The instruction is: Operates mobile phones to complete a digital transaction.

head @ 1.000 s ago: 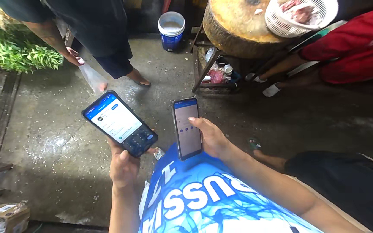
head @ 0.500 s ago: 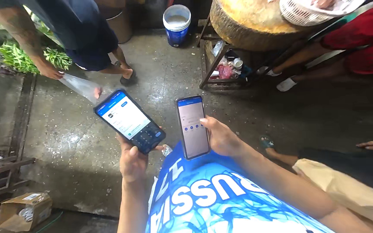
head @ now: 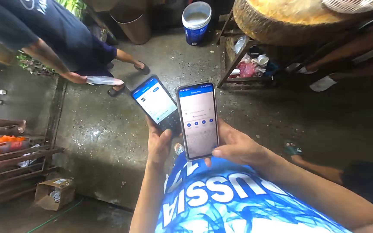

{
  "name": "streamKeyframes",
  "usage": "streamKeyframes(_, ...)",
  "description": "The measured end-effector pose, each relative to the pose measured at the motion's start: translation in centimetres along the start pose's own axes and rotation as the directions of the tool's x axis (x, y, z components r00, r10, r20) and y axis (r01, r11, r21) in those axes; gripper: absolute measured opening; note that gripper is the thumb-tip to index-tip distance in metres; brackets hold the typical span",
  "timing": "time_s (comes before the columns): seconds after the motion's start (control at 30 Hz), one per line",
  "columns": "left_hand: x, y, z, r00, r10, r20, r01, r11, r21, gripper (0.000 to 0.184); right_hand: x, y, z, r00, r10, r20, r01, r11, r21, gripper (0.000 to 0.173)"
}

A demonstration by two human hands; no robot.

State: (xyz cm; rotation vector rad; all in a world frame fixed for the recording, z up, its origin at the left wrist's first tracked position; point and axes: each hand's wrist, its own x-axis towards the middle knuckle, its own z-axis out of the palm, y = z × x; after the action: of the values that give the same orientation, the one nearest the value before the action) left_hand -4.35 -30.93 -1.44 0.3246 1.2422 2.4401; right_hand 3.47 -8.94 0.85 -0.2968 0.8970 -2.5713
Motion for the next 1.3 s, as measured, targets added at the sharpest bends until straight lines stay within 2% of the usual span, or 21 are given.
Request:
streamKeyframes(0.27,-0.06,-0.53,1.21,0.999,0.003,0.049,-0.002,1.0,-0.02,0.085,0.0,0.02,0.09,0.999,0.052,-0.013,-0.05,0.989,0.137,0.048)
streamKeyframes(0.83,-0.46,-0.5,0.41,0.997,0.012,0.075,-0.009,0.999,-0.041,0.082,0.03,0.33,0.37,0.998,0.055,0.009,-0.056,0.993,0.106,0.048)
streamKeyframes(1.0,-0.35,-0.49,0.46,0.997,0.005,0.075,-0.001,0.999,-0.047,0.082,0.1,0.35,0.48,0.997,0.071,-0.038,-0.065,0.991,0.12,0.043)
streamKeyframes(1.13,-0.46,-0.62,0.57,0.999,-0.011,0.046,0.012,0.999,-0.031,0.085,0.01,0.46,0.04,0.998,0.061,0.011,-0.062,0.991,0.12,0.051)
streamKeyframes(1.3,-0.61,-0.83,0.64,0.997,-0.009,0.081,0.013,0.999,-0.048,0.084,-0.12,0.55,-0.21,0.998,0.048,0.051,-0.054,0.989,0.134,0.055)
